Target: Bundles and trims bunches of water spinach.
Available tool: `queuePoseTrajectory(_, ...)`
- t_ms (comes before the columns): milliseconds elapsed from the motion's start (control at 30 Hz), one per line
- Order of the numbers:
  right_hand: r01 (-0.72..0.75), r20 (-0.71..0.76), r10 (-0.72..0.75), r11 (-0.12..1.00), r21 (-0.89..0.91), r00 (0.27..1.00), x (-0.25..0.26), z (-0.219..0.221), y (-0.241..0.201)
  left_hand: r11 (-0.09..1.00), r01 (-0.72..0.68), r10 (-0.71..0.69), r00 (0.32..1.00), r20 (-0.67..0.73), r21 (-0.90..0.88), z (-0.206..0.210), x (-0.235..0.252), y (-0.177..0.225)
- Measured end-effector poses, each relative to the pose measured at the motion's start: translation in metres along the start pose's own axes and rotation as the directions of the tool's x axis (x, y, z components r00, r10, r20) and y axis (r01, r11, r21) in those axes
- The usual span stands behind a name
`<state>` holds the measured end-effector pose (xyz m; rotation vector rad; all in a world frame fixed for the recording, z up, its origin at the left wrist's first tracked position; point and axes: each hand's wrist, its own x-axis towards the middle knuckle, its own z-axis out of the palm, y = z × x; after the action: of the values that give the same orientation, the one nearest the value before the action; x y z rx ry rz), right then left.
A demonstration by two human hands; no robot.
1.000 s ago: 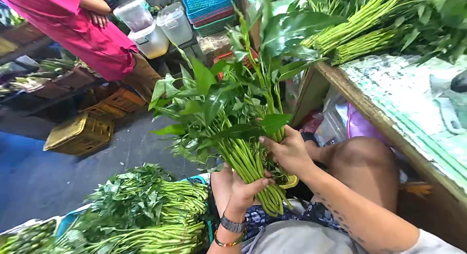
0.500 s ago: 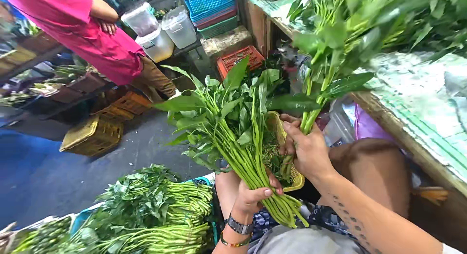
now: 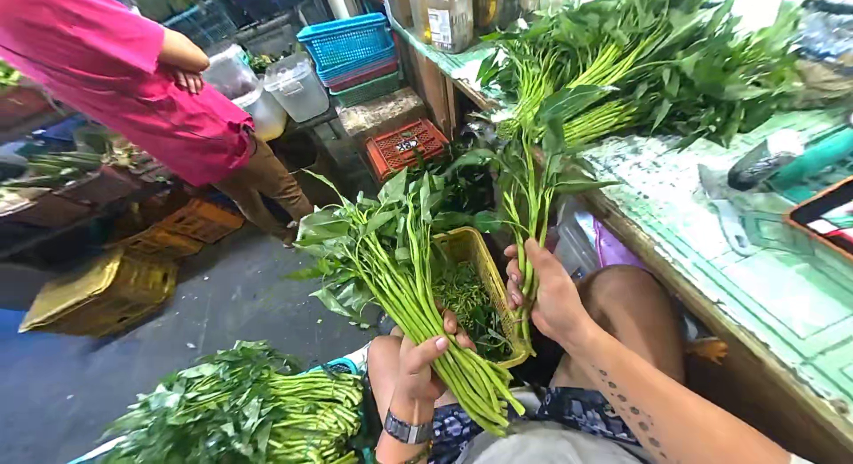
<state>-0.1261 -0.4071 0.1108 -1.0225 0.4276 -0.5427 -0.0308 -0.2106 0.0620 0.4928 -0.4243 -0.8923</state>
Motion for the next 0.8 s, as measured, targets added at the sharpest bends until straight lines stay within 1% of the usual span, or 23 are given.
queuePoseTrajectory(67,0.021,-0.007,-0.022,1.000,-0.022,1.000,0.001,-0.005,-0.001,1.000,-0.003,0.003,1.000,0.023,-0.026,-0.003,0.003,0.002)
queuePoseTrajectory(133,0.057,-0.008,-0.058,0.995,-0.077,0.998,-0.002,-0.010,-0.002,0.998,-0.009,0.015,0.996,0.090,-0.065,-0.004,0.003,0.001)
queuePoseTrajectory(200,0.069,0.012,-0.068,0.993,-0.100,0.998,-0.003,-0.012,0.000,0.988,-0.020,0.045,0.986,0.163,-0.153,-0.002,-0.002,0.002)
queuePoseTrajectory(300,0.049,0.017,-0.048,0.998,-0.043,0.999,-0.006,-0.014,0.002,0.933,0.021,0.080,0.962,0.262,-0.359,0.008,-0.008,0.002)
queuePoseTrajectory(400,-0.003,0.021,0.002,0.998,0.055,1.000,-0.011,-0.011,0.002,0.884,0.074,0.094,0.939,0.331,-0.461,0.017,-0.014,0.004)
queuePoseTrajectory(600,-0.010,-0.082,0.017,0.996,0.090,0.996,-0.018,-0.001,0.001,0.807,0.181,0.106,0.893,0.438,-0.562,0.029,-0.018,0.009)
queuePoseTrajectory(733,-0.024,-0.045,0.023,1.000,-0.008,0.999,-0.022,-0.008,0.003,0.783,0.213,0.091,0.890,0.446,-0.584,0.037,-0.022,0.014)
queuePoseTrajectory(800,-0.008,-0.004,0.008,0.999,-0.045,1.000,-0.024,-0.010,0.003,0.809,0.190,0.081,0.901,0.425,-0.556,0.038,-0.024,0.015)
